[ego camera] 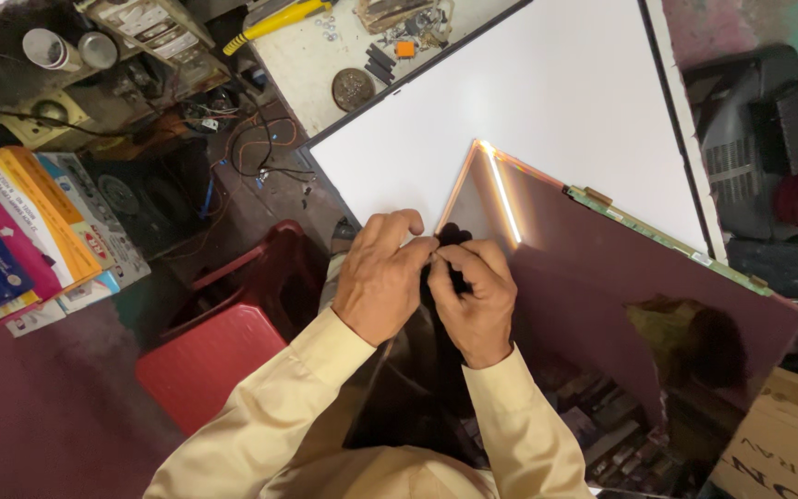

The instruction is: The person works at a repair bench on a large LCD panel, aligning a white diffuser sheet against the panel edge and then manipulating a small dark component with both hands along the panel border. They continue working the small part between their fingers for the rest of the clip.

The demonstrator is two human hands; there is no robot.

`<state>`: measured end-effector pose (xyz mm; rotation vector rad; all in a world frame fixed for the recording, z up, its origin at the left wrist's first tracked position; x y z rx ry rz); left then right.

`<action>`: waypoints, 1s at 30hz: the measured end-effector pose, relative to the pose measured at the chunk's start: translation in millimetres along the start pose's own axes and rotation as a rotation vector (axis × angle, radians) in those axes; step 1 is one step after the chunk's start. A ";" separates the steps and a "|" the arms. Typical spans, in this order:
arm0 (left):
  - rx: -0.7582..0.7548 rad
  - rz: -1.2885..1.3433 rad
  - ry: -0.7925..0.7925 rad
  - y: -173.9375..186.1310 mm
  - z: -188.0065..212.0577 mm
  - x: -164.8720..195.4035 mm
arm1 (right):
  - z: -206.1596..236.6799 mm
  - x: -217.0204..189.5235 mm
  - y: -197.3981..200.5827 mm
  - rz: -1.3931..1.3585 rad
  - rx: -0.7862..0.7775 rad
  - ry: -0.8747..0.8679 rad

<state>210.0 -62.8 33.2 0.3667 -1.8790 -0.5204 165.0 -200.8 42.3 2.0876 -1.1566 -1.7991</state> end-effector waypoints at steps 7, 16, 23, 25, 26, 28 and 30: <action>0.014 -0.048 -0.029 -6.5 4.1 -1.5 | -0.5 -0.2 5.2 0.035 -0.002 -0.113; 0.058 -0.017 0.090 -7.4 14.3 3.5 | -4.1 -0.8 4.7 0.173 -0.090 0.144; 0.043 0.057 0.088 -1.8 15.5 0.2 | -0.4 -1.4 1.1 0.215 -0.057 0.204; 0.038 0.060 0.101 -0.9 15.5 -0.1 | -0.2 -1.6 0.4 0.200 -0.037 0.201; 0.030 0.058 0.107 -0.7 15.3 0.1 | 0.3 -1.9 0.0 0.204 -0.041 0.202; 0.022 0.059 0.118 -0.6 15.1 1.5 | 1.5 -2.2 0.4 0.217 -0.053 0.202; 0.021 0.061 0.122 -0.1 13.6 2.8 | 2.3 -1.4 -0.4 0.219 -0.061 0.190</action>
Point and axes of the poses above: each hand's wrist, its own z-axis away from the middle knuckle, its own y-axis out of the back of the hand, x = y × z, the point moved 1 cm from there along -z, towards the middle knuckle, and after that the axes turned 13 degrees about x, right-handed, at the moved point
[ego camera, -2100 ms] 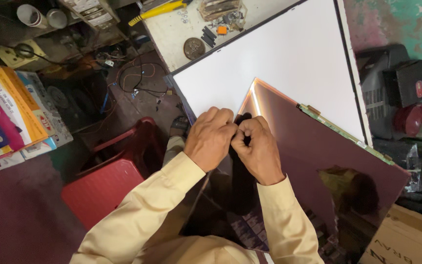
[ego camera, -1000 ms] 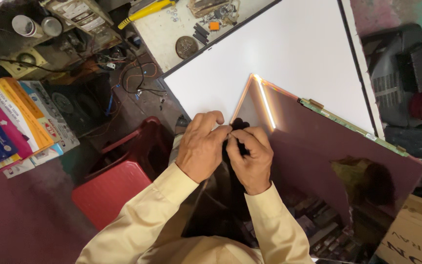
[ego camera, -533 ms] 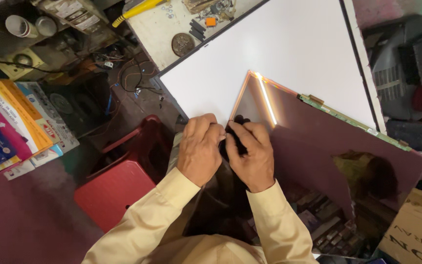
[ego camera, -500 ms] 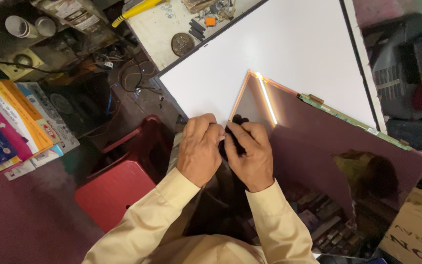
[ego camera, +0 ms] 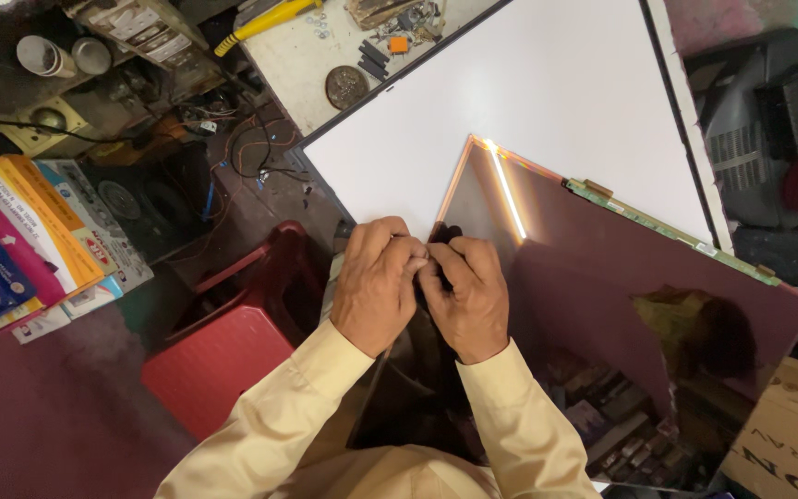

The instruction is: The person works at a repair bench on a large LCD panel, aligning a white diffuser sheet against the panel edge and then manipulating a small dark component with both hands along the panel border. They continue working the small part between their fingers for the rest of the clip.

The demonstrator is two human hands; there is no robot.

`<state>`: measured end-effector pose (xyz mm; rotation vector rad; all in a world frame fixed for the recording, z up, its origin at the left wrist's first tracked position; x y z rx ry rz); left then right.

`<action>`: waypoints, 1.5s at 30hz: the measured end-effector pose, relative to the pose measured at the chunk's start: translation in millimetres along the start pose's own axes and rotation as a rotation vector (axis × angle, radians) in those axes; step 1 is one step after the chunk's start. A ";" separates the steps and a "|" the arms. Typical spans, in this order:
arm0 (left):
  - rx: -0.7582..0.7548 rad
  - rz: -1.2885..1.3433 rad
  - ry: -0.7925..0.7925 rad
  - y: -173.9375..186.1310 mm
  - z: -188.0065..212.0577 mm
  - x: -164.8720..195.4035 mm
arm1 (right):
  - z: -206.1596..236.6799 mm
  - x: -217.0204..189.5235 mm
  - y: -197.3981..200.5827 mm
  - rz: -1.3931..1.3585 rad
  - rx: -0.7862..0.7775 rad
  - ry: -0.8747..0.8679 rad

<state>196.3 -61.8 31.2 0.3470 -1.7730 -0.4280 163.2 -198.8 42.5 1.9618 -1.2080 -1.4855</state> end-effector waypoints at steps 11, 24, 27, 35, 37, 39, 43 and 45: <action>-0.041 -0.096 -0.088 1.8 -4.0 0.9 | 15.5 -5.3 0.9 -0.183 0.105 -0.288; 0.036 -0.034 -0.058 -0.3 7.3 1.9 | 3.5 -3.2 8.4 -0.106 0.027 -0.147; 0.048 -0.020 -0.047 1.1 9.2 3.7 | 5.6 -2.2 6.0 -0.065 -0.001 -0.054; -0.008 -0.042 -0.012 11.2 5.9 4.8 | 11.8 -3.9 -2.5 -0.080 0.091 -0.064; -0.021 -0.076 -0.035 11.4 5.0 5.2 | 15.4 -6.9 -2.3 -0.127 0.113 -0.168; -0.037 -0.096 -0.064 9.0 5.0 5.7 | 18.9 -9.0 0.7 -0.173 0.100 -0.258; 0.004 -0.080 -0.108 3.4 6.1 3.3 | 21.5 -13.1 4.0 -0.238 0.115 -0.331; 0.011 -0.079 -0.108 2.1 8.5 1.5 | 19.3 -12.7 6.2 -0.243 0.094 -0.376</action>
Point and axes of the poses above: each hand's wrist, its own z-axis away from the middle knuckle, its own y-axis out of the back of the hand, x = y × z, the point moved 1 cm from there along -z, towards the middle knuckle, and after that the axes turned 13 degrees about x, right-handed, at the moved point
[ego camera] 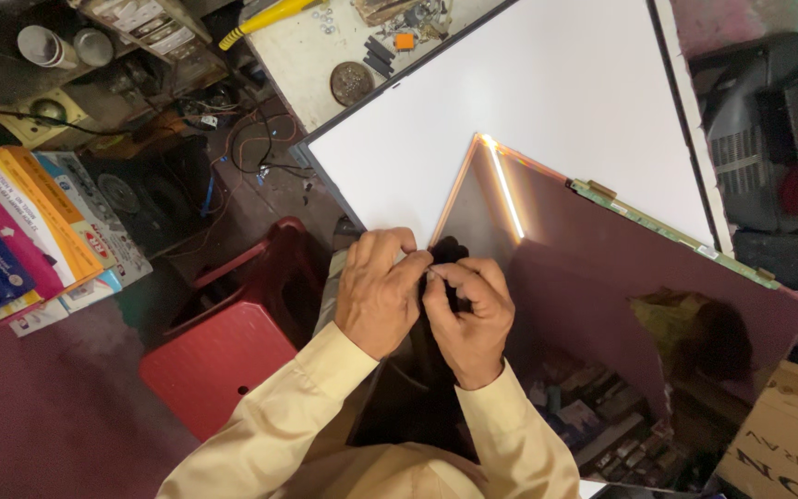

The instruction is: The person works at a repair bench on a large LCD panel, aligning a white diffuser sheet against the panel edge and then manipulating a small dark component with both hands along the panel border. They continue working the small part between their fingers for the rest of the clip.

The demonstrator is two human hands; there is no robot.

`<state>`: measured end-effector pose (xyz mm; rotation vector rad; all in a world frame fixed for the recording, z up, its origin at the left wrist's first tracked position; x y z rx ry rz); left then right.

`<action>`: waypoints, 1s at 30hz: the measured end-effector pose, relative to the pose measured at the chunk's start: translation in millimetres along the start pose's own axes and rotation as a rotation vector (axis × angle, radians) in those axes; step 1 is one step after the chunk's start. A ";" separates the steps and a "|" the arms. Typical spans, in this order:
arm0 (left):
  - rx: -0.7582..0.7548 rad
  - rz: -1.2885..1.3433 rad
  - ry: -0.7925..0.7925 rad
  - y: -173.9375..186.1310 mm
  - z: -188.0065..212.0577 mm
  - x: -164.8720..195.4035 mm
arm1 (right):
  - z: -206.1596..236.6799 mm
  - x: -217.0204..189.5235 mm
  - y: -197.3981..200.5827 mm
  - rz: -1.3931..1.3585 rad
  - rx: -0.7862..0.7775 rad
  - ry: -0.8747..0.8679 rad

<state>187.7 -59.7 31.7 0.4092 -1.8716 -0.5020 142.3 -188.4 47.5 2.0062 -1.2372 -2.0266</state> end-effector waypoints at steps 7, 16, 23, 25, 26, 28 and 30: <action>0.027 -0.008 0.049 0.0 11.9 -0.5 | -12.1 -5.2 7.7 0.157 -0.055 0.124; 0.016 0.022 0.140 6.5 18.6 4.1 | -6.1 -0.6 2.6 0.282 -0.157 0.386; -0.038 -0.001 0.108 17.3 13.3 3.1 | 4.7 2.5 -0.7 0.101 -0.052 0.246; -0.055 -0.002 0.075 16.5 14.3 3.4 | 10.0 0.3 2.2 0.074 -0.062 0.139; -0.042 0.003 0.052 13.5 14.3 3.7 | 13.0 -2.0 3.6 0.055 -0.060 0.143; -0.037 0.008 0.027 9.3 14.4 1.7 | 18.1 -6.6 5.2 0.016 -0.053 0.150; -0.056 0.013 0.025 5.9 16.0 0.5 | 21.5 -9.3 7.6 0.003 -0.068 0.115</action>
Point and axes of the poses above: each hand's wrist, its own z-axis away from the middle knuckle, its own y-axis out of the back of the hand, x = y × z, the point moved 1 cm from there along -z, towards the middle knuckle, and after that the axes turned 13 degrees about x, right-handed, at the moved point
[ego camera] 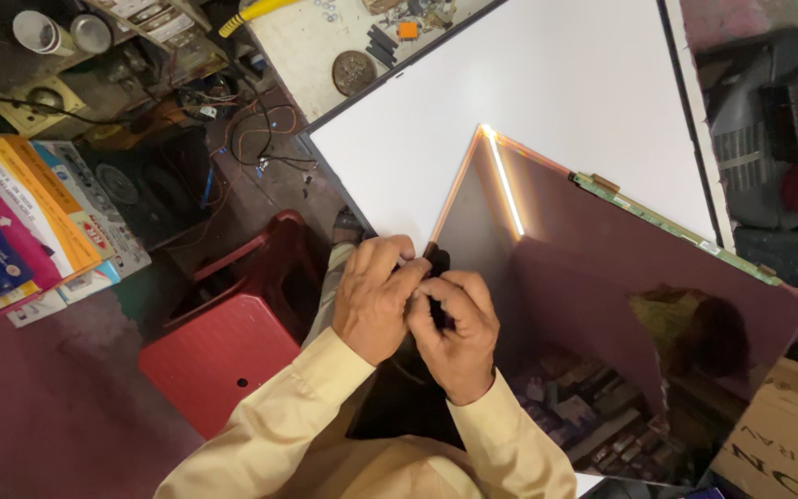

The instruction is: The person works at a repair bench on a large LCD panel, aligning a white diffuser sheet against the panel edge and then manipulating a small dark component with both hands along the panel border. They continue working the small part between their fingers for the rest of the clip.

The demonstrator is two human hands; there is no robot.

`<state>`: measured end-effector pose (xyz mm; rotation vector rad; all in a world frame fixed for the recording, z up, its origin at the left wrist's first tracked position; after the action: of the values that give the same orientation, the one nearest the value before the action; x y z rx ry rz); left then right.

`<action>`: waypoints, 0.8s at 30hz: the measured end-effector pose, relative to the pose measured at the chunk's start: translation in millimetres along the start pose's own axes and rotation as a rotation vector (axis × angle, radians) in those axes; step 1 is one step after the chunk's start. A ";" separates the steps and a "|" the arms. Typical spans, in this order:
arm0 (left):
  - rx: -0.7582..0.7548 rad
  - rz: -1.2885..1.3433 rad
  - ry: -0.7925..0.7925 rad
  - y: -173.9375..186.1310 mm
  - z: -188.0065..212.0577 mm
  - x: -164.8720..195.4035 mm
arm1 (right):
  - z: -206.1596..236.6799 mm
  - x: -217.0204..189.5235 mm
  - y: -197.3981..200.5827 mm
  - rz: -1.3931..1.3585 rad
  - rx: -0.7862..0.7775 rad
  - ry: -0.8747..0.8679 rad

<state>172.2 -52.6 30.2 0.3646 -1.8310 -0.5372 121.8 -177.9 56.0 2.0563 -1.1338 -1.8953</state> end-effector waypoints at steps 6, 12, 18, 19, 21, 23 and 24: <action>0.101 -0.058 -0.026 4.6 1.4 4.2 | -5.1 4.3 5.6 0.007 0.088 -0.099; 0.033 -0.065 -0.033 -0.9 -15.4 4.2 | -8.8 4.2 14.1 0.036 0.098 -0.112; 0.204 -0.012 0.074 29.6 -22.5 -15.1 | 8.4 -21.9 15.0 -0.078 -0.120 0.073; 0.216 0.017 0.117 35.0 -20.6 -18.0 | 12.9 -26.6 9.6 -0.120 -0.181 0.074; 0.243 0.074 0.202 44.5 -15.3 -24.3 | 19.7 -32.8 -6.0 -0.071 -0.316 0.048; 0.262 0.097 0.279 50.7 -7.8 -29.8 | 23.6 -36.7 -16.6 -0.043 -0.391 0.070; 0.271 0.111 0.317 53.3 -3.9 -33.1 | 24.7 -38.1 -19.8 -0.039 -0.400 0.103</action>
<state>187.2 8.3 32.8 0.4973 -1.6047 -0.1422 110.7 -131.9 70.6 1.9335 -0.6307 -1.8261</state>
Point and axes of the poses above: each hand's wrist, its own z-axis away from the middle knuckle, its own y-axis out of the back of the hand, x = y × z, the point moved 1 cm from there along -z, towards the middle knuckle, and after that the axes turned 13 degrees about x, right-handed, at the moved point
